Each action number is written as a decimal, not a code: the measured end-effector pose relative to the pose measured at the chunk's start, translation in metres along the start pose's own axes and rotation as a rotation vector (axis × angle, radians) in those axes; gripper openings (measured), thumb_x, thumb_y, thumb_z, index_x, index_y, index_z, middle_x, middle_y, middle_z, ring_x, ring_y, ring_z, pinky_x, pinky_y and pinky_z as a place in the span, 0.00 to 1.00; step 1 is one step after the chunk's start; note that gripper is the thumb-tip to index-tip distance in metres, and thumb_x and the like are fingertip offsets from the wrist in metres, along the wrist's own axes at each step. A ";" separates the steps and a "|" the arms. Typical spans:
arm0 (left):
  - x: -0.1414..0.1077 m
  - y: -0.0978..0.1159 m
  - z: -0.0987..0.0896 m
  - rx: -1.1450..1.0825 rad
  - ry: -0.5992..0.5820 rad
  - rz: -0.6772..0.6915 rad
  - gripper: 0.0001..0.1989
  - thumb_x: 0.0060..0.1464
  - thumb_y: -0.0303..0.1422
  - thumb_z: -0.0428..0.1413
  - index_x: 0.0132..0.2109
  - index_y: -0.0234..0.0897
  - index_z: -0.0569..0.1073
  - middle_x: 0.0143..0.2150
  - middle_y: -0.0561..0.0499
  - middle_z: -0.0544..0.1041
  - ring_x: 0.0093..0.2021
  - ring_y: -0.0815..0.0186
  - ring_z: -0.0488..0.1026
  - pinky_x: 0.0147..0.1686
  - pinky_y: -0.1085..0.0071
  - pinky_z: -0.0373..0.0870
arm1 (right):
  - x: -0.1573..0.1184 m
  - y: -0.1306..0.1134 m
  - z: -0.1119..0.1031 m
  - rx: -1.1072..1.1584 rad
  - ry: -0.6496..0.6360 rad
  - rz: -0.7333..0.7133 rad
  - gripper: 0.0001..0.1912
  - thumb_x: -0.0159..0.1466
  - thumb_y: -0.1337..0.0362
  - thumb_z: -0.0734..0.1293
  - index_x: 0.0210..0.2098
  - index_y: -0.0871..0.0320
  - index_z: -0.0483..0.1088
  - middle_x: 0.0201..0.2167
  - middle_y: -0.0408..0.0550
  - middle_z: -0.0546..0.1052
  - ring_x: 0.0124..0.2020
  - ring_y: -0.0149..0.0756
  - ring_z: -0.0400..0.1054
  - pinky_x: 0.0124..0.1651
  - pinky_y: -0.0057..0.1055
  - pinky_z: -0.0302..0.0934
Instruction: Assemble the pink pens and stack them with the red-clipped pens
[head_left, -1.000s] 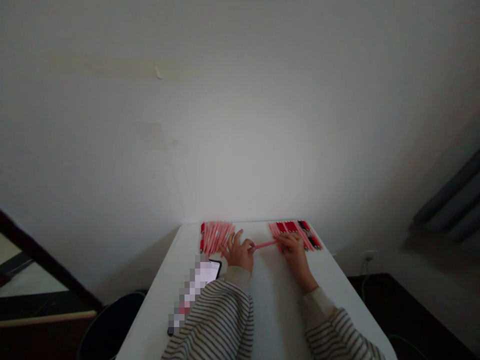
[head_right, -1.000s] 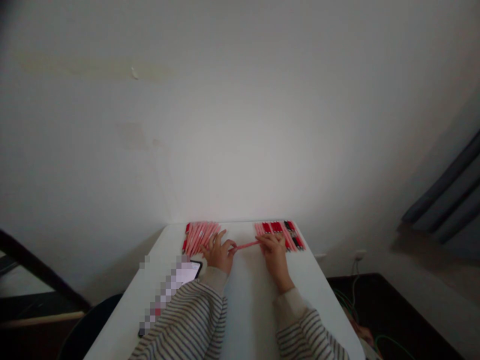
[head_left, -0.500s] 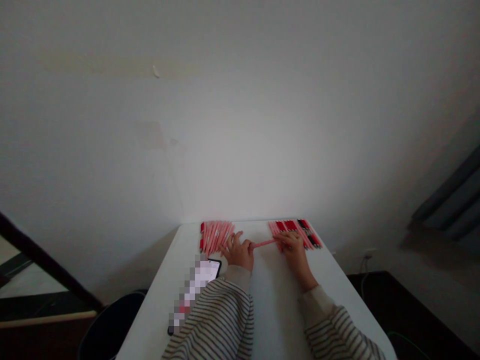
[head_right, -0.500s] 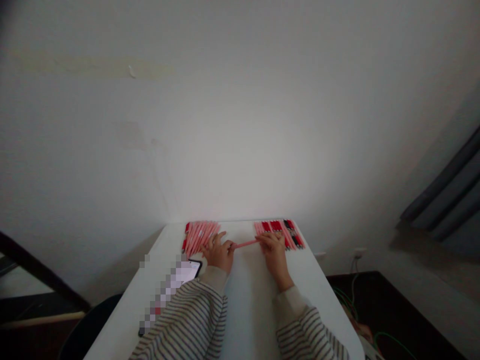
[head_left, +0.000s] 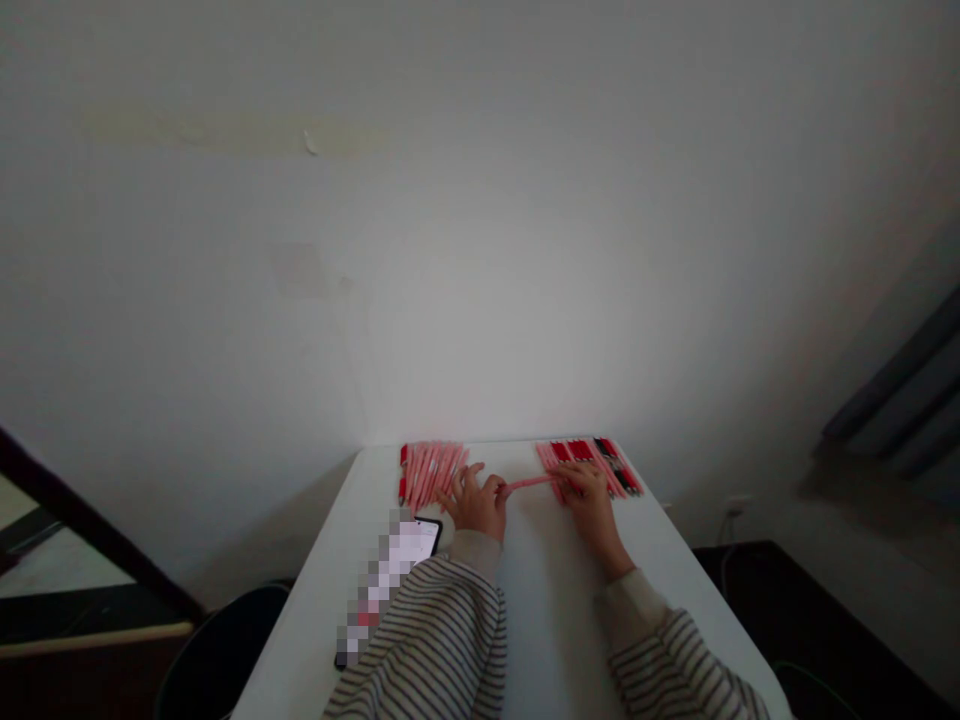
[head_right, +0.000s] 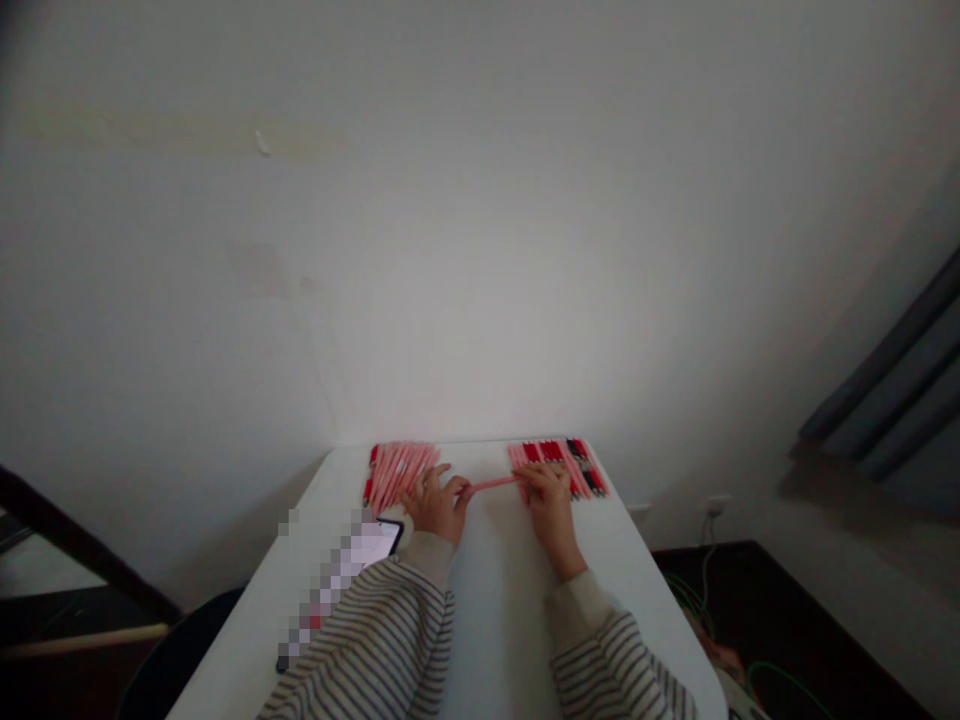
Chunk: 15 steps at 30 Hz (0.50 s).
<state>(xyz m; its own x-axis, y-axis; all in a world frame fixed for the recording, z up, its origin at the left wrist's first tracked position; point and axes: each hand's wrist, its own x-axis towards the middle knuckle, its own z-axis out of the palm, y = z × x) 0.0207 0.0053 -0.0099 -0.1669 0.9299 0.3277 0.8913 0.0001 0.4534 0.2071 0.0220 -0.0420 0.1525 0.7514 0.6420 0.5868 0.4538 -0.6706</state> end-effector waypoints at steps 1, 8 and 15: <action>0.000 0.000 0.000 0.005 0.008 0.000 0.06 0.52 0.41 0.56 0.36 0.52 0.77 0.57 0.55 0.69 0.61 0.57 0.56 0.60 0.38 0.41 | 0.000 0.000 0.000 -0.001 0.001 0.003 0.12 0.59 0.66 0.62 0.36 0.52 0.78 0.40 0.51 0.77 0.46 0.43 0.63 0.50 0.44 0.55; 0.000 -0.001 0.000 0.022 0.040 0.000 0.07 0.53 0.41 0.55 0.36 0.51 0.77 0.56 0.54 0.70 0.60 0.58 0.57 0.59 0.39 0.42 | 0.000 0.005 0.001 -0.014 0.007 -0.005 0.13 0.59 0.65 0.61 0.37 0.54 0.77 0.40 0.51 0.77 0.45 0.42 0.63 0.51 0.43 0.54; 0.002 -0.006 0.003 0.002 0.108 -0.008 0.07 0.52 0.41 0.55 0.34 0.51 0.78 0.54 0.53 0.70 0.58 0.58 0.59 0.60 0.44 0.43 | 0.002 0.004 -0.002 -0.056 0.038 0.016 0.13 0.60 0.65 0.61 0.39 0.54 0.77 0.40 0.51 0.77 0.45 0.42 0.65 0.50 0.42 0.53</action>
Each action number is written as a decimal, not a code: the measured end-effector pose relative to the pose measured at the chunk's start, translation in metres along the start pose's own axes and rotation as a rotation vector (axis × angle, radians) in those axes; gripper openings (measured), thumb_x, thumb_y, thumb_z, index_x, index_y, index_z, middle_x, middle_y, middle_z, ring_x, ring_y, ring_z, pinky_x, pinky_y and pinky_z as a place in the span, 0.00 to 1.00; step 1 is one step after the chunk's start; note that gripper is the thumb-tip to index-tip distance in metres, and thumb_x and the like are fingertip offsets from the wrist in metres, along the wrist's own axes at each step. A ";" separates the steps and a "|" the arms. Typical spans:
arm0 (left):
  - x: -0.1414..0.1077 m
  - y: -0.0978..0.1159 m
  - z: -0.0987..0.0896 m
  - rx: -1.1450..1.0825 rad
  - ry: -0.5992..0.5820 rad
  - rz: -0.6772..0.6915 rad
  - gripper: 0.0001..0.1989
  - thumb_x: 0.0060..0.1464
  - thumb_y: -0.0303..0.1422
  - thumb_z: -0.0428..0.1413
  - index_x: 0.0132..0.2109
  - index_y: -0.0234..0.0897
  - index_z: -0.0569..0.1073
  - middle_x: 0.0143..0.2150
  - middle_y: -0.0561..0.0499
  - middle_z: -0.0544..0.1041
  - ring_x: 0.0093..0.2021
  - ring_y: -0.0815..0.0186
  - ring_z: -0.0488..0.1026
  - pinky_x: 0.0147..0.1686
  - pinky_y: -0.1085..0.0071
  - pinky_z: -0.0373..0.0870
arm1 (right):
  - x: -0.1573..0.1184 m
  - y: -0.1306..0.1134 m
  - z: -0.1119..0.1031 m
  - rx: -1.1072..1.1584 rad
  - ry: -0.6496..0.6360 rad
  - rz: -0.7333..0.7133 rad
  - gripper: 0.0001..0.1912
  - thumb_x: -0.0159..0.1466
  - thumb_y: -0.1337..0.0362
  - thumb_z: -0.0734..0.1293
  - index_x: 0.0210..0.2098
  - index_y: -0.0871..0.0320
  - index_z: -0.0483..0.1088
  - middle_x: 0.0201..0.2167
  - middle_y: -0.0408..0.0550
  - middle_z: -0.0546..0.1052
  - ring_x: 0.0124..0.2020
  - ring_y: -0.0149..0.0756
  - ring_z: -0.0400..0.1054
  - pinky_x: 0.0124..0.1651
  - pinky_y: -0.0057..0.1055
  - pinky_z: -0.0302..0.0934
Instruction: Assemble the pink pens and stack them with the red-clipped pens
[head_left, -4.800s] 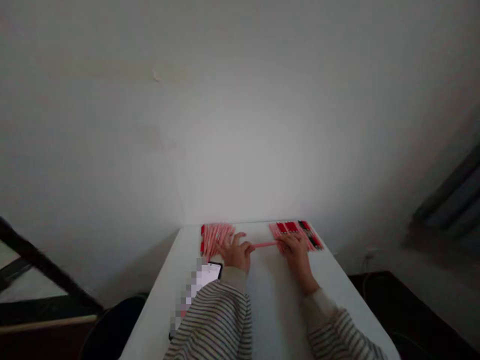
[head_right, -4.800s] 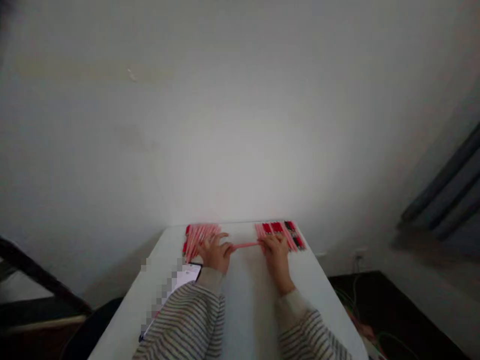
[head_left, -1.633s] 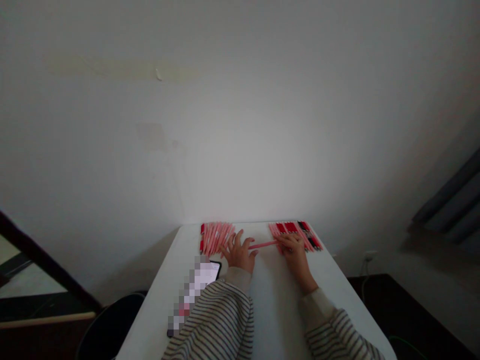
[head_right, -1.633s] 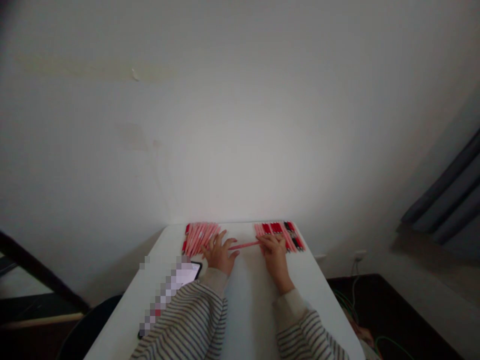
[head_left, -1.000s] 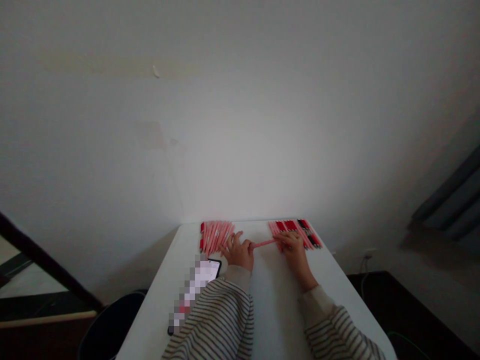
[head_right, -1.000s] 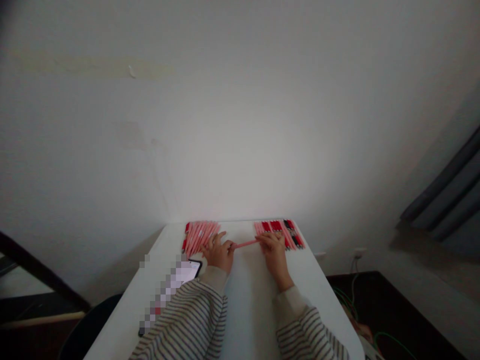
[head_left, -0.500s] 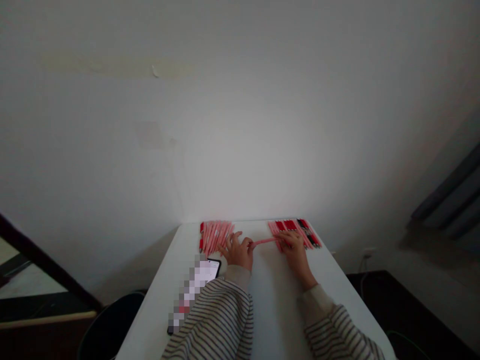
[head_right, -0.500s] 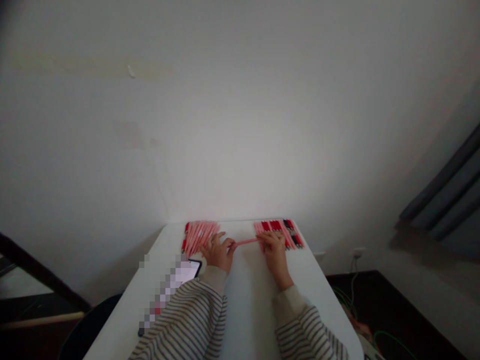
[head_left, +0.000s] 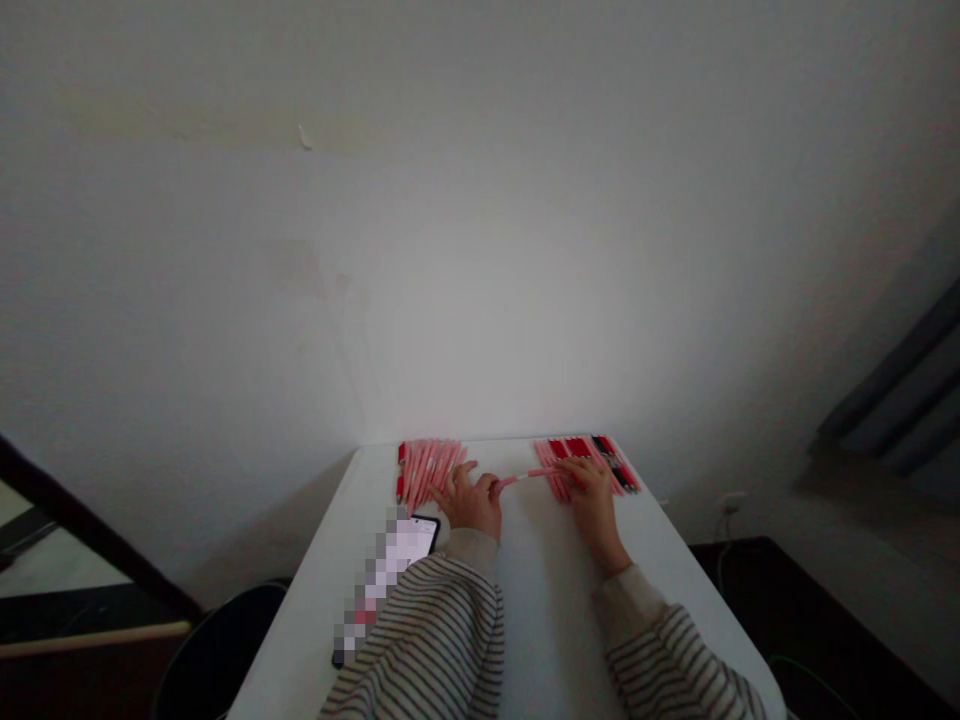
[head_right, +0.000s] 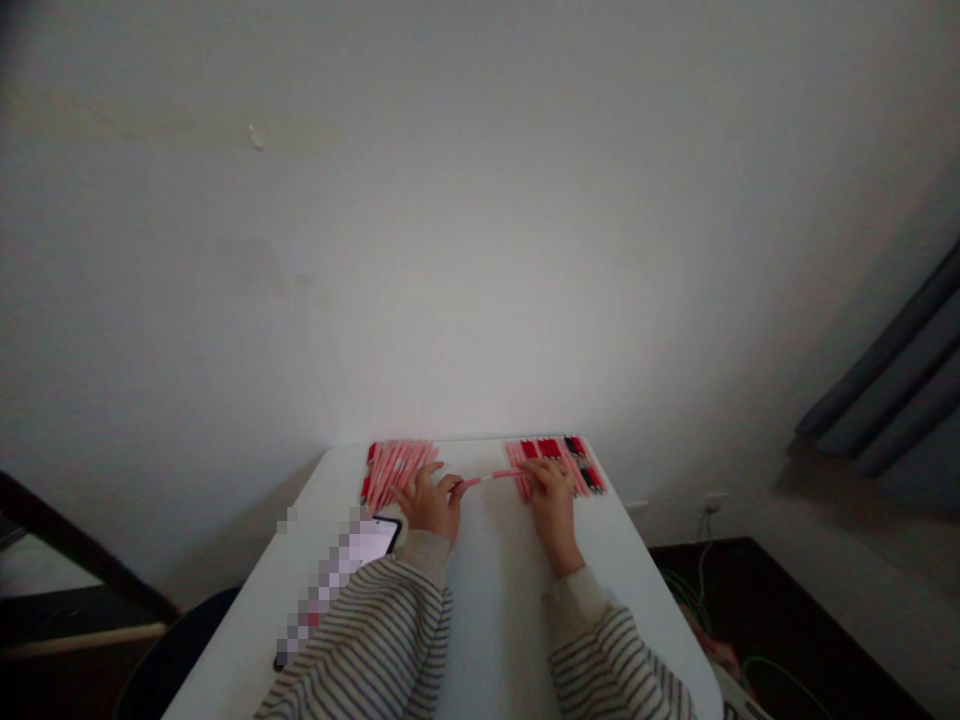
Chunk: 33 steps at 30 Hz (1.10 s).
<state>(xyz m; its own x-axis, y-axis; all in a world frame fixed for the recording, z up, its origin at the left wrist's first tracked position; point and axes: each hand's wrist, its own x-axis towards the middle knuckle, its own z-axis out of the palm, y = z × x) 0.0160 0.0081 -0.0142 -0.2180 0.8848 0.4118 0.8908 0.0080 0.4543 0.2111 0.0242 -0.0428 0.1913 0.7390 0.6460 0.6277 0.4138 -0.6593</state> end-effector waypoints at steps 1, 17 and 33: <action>0.000 -0.001 0.000 -0.002 0.006 -0.006 0.07 0.52 0.41 0.55 0.34 0.51 0.78 0.54 0.53 0.71 0.57 0.58 0.59 0.60 0.44 0.44 | 0.000 0.000 0.000 -0.001 0.004 0.001 0.14 0.60 0.65 0.60 0.39 0.54 0.76 0.40 0.51 0.77 0.45 0.42 0.65 0.50 0.42 0.53; 0.001 -0.004 0.002 0.010 0.075 -0.048 0.09 0.54 0.41 0.53 0.34 0.50 0.78 0.53 0.52 0.71 0.55 0.57 0.60 0.56 0.45 0.47 | 0.000 -0.006 -0.007 -0.038 0.074 0.048 0.17 0.60 0.67 0.56 0.39 0.56 0.76 0.41 0.50 0.76 0.46 0.41 0.64 0.51 0.40 0.50; 0.004 -0.003 0.006 0.124 0.098 -0.075 0.16 0.56 0.44 0.48 0.34 0.40 0.76 0.53 0.46 0.70 0.57 0.55 0.59 0.60 0.41 0.43 | -0.001 -0.006 -0.006 -0.045 0.062 0.047 0.17 0.61 0.65 0.56 0.39 0.56 0.76 0.41 0.52 0.76 0.45 0.42 0.64 0.51 0.42 0.51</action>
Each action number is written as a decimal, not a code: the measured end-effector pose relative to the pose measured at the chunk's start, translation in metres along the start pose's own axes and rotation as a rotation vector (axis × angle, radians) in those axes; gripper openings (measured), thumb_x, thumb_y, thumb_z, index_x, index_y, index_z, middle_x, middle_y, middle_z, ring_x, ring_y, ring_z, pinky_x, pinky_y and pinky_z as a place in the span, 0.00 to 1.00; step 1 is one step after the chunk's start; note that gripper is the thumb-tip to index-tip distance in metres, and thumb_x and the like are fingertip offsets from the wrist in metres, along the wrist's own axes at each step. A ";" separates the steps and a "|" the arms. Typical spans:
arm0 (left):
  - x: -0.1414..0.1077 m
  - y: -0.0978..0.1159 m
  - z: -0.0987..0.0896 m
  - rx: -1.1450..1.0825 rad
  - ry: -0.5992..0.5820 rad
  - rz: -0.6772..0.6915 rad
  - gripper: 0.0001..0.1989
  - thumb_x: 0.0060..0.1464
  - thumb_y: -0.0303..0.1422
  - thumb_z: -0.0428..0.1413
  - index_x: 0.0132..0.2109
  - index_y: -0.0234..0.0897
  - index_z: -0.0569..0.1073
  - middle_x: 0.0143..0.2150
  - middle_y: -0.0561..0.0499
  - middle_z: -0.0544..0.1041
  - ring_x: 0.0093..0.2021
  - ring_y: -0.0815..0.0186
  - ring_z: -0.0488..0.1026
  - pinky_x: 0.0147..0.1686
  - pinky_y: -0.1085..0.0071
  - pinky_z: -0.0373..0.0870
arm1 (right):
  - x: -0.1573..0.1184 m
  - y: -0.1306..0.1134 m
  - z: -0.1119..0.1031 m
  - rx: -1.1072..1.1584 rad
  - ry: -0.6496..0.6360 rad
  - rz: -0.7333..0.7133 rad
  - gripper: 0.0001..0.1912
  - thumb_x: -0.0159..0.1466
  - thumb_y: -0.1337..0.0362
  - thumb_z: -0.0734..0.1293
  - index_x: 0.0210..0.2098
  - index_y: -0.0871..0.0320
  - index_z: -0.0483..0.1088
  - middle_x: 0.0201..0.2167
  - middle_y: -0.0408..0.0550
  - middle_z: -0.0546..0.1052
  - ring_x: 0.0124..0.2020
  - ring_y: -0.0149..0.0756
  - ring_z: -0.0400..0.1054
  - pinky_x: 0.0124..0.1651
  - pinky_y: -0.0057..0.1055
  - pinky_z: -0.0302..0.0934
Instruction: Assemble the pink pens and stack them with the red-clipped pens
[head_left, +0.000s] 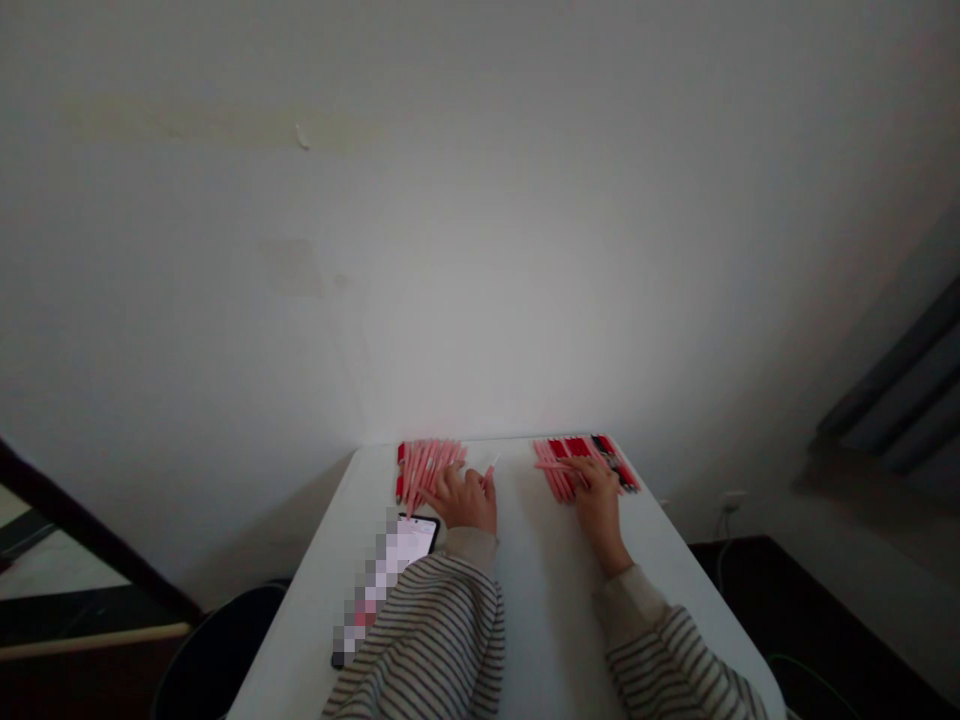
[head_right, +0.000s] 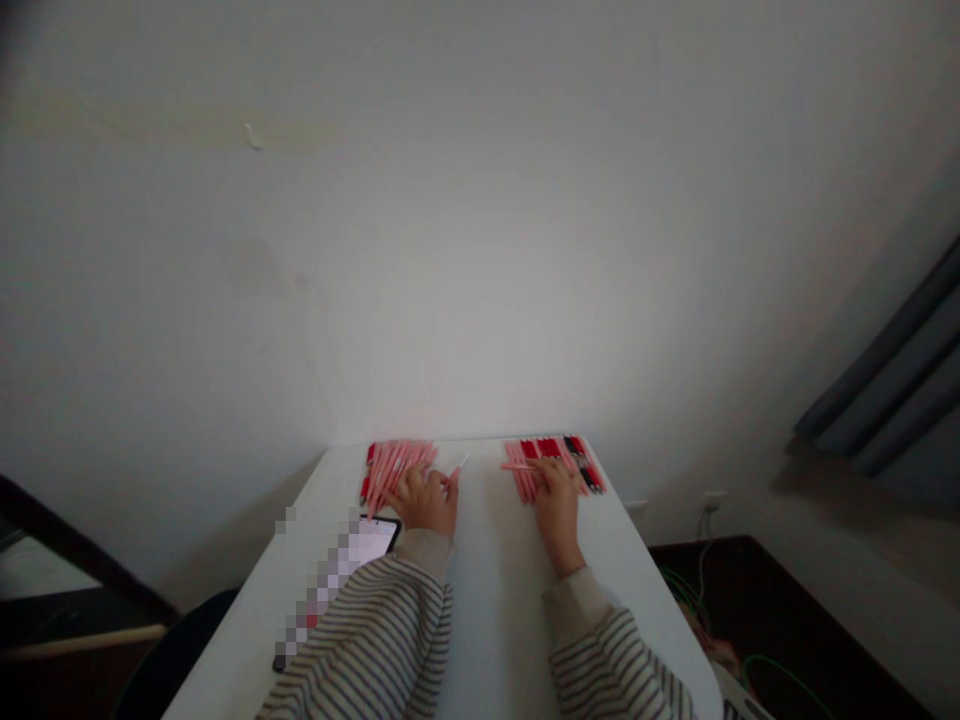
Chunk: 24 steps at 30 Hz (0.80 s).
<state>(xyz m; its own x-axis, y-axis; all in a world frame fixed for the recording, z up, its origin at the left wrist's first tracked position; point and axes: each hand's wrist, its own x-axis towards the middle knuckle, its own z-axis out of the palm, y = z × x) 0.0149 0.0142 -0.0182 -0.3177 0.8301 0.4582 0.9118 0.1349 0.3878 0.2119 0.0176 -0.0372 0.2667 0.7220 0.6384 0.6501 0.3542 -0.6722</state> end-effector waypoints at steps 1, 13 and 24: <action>0.000 0.000 0.001 0.026 0.001 -0.001 0.16 0.56 0.43 0.47 0.35 0.40 0.75 0.53 0.45 0.70 0.57 0.55 0.59 0.60 0.40 0.42 | 0.000 0.000 0.000 0.001 0.000 -0.001 0.17 0.61 0.65 0.56 0.39 0.56 0.76 0.41 0.52 0.76 0.45 0.42 0.64 0.51 0.42 0.52; -0.001 0.003 -0.003 0.159 -0.090 -0.011 0.14 0.50 0.37 0.50 0.40 0.37 0.75 0.54 0.44 0.68 0.59 0.51 0.56 0.60 0.36 0.35 | -0.001 0.006 0.004 0.055 -0.021 -0.027 0.17 0.58 0.68 0.57 0.39 0.56 0.76 0.41 0.51 0.77 0.45 0.41 0.65 0.51 0.43 0.53; -0.001 0.003 -0.005 0.158 -0.124 -0.016 0.14 0.50 0.37 0.51 0.41 0.37 0.74 0.54 0.43 0.68 0.59 0.51 0.56 0.60 0.35 0.34 | -0.003 0.006 0.005 0.046 -0.023 -0.026 0.15 0.59 0.66 0.59 0.39 0.56 0.76 0.41 0.52 0.77 0.44 0.42 0.65 0.50 0.43 0.55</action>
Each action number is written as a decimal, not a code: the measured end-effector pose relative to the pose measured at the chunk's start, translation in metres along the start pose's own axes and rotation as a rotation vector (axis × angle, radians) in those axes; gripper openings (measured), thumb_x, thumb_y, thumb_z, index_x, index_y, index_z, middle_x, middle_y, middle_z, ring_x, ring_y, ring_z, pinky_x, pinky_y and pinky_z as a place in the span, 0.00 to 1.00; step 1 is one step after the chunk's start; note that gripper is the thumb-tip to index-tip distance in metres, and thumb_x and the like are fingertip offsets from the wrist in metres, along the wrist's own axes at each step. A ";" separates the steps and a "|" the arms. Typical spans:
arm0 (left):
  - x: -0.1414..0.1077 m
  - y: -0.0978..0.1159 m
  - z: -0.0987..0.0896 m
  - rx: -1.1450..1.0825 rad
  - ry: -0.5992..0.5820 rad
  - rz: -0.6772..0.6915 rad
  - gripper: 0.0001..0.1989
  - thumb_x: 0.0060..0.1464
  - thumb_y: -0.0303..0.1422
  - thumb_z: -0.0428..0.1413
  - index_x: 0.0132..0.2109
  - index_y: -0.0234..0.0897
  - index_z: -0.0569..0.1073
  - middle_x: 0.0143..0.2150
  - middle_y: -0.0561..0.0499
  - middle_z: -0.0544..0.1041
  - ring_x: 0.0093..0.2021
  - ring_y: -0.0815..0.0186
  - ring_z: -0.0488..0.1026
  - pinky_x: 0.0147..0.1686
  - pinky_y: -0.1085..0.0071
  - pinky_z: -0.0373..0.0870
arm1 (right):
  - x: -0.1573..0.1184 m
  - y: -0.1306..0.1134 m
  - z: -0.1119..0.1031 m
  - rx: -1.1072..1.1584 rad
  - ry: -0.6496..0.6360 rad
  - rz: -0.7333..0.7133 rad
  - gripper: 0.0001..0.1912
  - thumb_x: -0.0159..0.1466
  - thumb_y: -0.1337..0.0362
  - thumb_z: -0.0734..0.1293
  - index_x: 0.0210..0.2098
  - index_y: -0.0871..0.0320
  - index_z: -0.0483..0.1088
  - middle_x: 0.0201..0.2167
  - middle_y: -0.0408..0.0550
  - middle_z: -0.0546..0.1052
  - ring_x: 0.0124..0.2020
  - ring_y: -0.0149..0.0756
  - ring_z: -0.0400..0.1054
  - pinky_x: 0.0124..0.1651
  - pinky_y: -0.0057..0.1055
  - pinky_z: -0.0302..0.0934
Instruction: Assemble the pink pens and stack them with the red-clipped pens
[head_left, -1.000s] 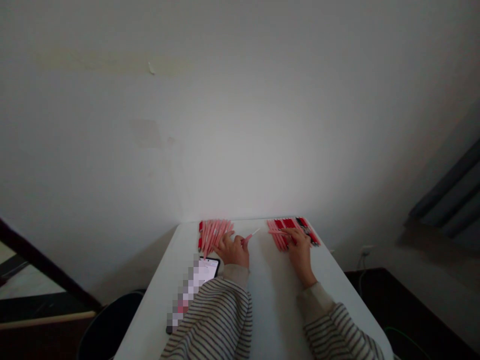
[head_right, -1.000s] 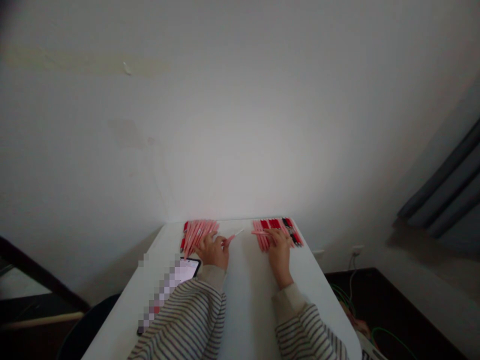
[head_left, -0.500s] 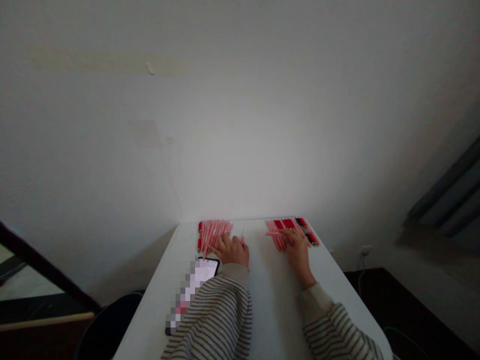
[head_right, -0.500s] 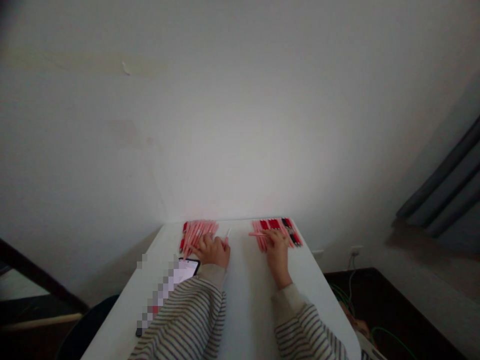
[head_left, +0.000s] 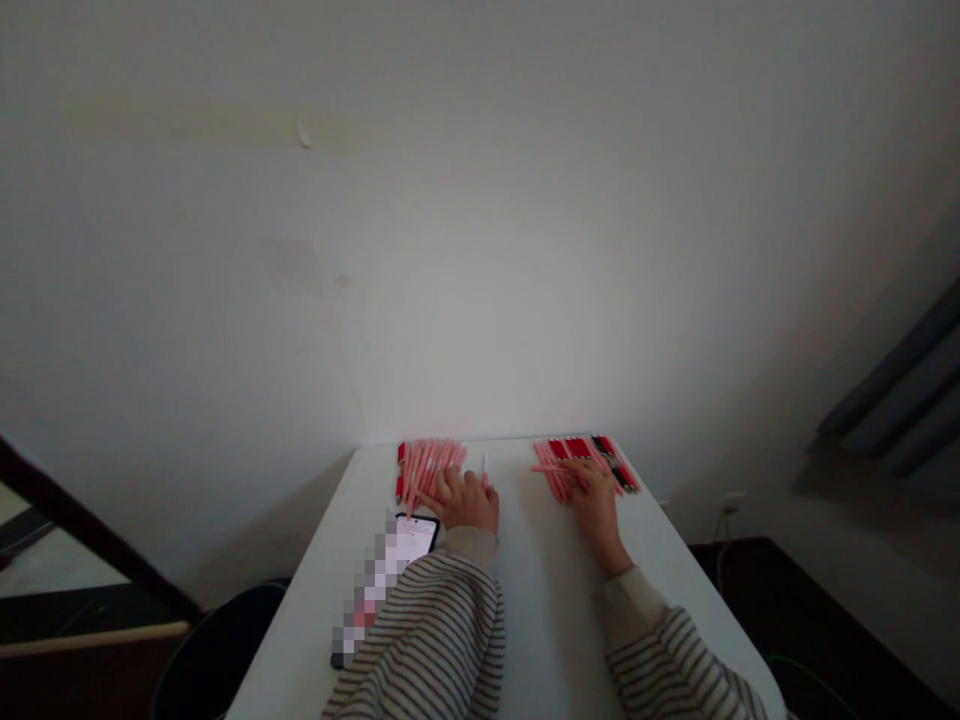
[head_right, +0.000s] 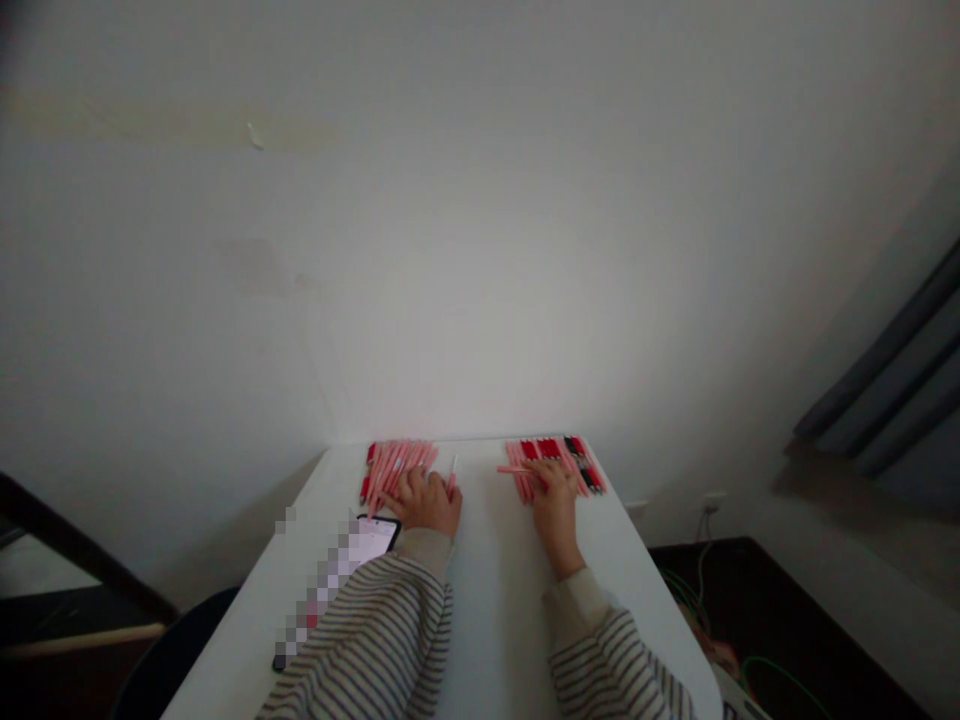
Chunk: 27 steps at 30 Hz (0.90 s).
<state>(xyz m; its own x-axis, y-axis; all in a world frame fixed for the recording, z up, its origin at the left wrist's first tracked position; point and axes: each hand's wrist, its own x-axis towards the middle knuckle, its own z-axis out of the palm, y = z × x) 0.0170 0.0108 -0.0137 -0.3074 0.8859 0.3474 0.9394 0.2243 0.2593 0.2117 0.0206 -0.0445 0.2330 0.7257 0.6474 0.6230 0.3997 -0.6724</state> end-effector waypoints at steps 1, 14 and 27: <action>0.000 0.000 -0.001 -0.008 -0.004 0.004 0.14 0.50 0.38 0.51 0.41 0.38 0.74 0.55 0.44 0.68 0.59 0.51 0.55 0.59 0.35 0.34 | 0.000 0.000 0.000 -0.005 0.003 0.000 0.15 0.59 0.66 0.59 0.39 0.56 0.76 0.41 0.52 0.77 0.44 0.42 0.65 0.50 0.43 0.55; -0.017 0.012 -0.003 -0.253 -0.034 0.153 0.11 0.47 0.39 0.59 0.41 0.53 0.77 0.54 0.53 0.71 0.60 0.53 0.55 0.59 0.42 0.43 | -0.002 -0.008 0.007 -0.120 -0.106 -0.089 0.14 0.61 0.66 0.59 0.38 0.53 0.77 0.39 0.51 0.75 0.44 0.44 0.61 0.48 0.43 0.55; -0.014 0.011 -0.007 -0.278 -0.136 0.135 0.06 0.43 0.39 0.63 0.33 0.55 0.79 0.53 0.55 0.72 0.59 0.52 0.57 0.58 0.37 0.43 | -0.005 -0.013 0.008 -0.181 -0.167 -0.121 0.14 0.62 0.68 0.60 0.38 0.48 0.77 0.38 0.51 0.71 0.42 0.45 0.58 0.47 0.45 0.57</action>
<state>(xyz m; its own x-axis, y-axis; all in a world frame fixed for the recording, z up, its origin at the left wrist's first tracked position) 0.0310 -0.0024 -0.0092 -0.1425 0.9502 0.2770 0.8874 -0.0013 0.4611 0.1967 0.0161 -0.0416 0.0314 0.7668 0.6411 0.7658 0.3937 -0.5085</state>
